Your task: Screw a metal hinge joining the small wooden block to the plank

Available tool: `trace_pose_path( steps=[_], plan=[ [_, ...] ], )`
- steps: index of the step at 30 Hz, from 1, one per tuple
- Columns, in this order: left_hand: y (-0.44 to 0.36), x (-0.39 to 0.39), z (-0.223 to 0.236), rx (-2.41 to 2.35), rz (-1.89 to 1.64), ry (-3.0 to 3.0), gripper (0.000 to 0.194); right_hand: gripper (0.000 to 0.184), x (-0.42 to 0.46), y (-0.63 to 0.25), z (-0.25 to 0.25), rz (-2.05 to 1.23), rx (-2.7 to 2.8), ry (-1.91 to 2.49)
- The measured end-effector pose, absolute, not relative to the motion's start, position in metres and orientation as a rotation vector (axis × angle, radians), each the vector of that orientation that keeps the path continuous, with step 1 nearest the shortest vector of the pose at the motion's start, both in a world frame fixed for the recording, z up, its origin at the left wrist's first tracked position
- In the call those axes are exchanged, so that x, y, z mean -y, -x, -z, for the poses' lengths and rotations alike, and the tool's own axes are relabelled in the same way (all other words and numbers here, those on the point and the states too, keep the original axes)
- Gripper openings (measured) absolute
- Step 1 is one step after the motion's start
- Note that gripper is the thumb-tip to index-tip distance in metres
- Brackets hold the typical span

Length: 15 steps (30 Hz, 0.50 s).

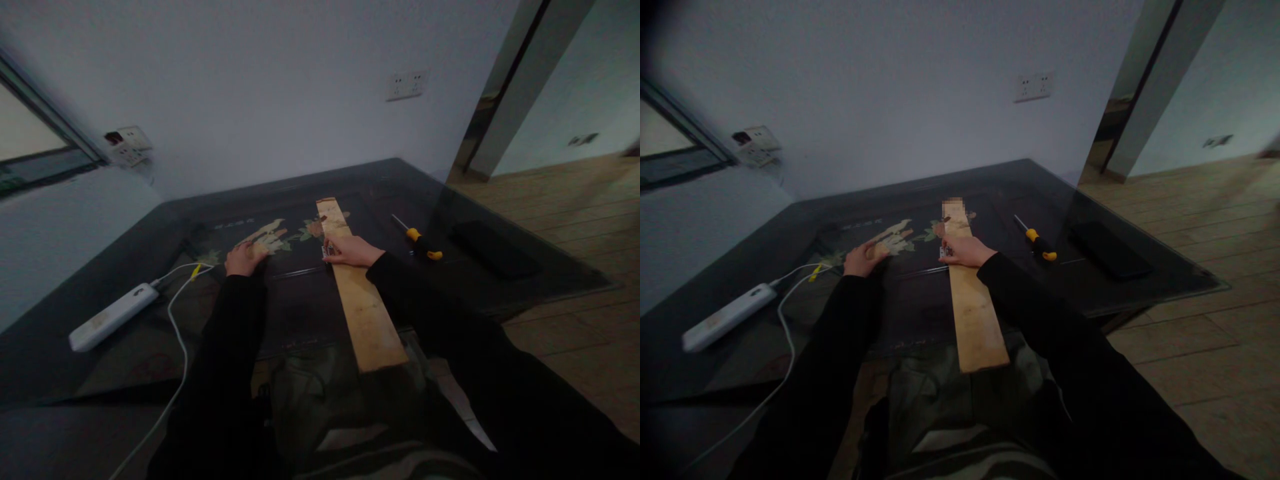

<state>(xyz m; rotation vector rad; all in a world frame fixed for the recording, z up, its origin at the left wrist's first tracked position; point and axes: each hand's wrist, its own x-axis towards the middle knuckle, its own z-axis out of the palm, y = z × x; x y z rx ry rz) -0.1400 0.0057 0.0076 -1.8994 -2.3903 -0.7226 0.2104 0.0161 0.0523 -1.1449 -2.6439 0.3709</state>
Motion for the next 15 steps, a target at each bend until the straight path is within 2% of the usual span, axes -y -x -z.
trace_pose_path(
  steps=[9,15],
  plan=[
    [0.140,-0.009,-0.002,2.374,0.872,1.894,0.069,0.039,-0.016,-0.210,-0.053,-0.350,2.639,1.155],
    [0.082,-0.006,-0.011,2.124,1.218,2.117,0.034,0.041,-0.016,-0.210,-0.053,-0.338,2.650,1.179]
  ],
)
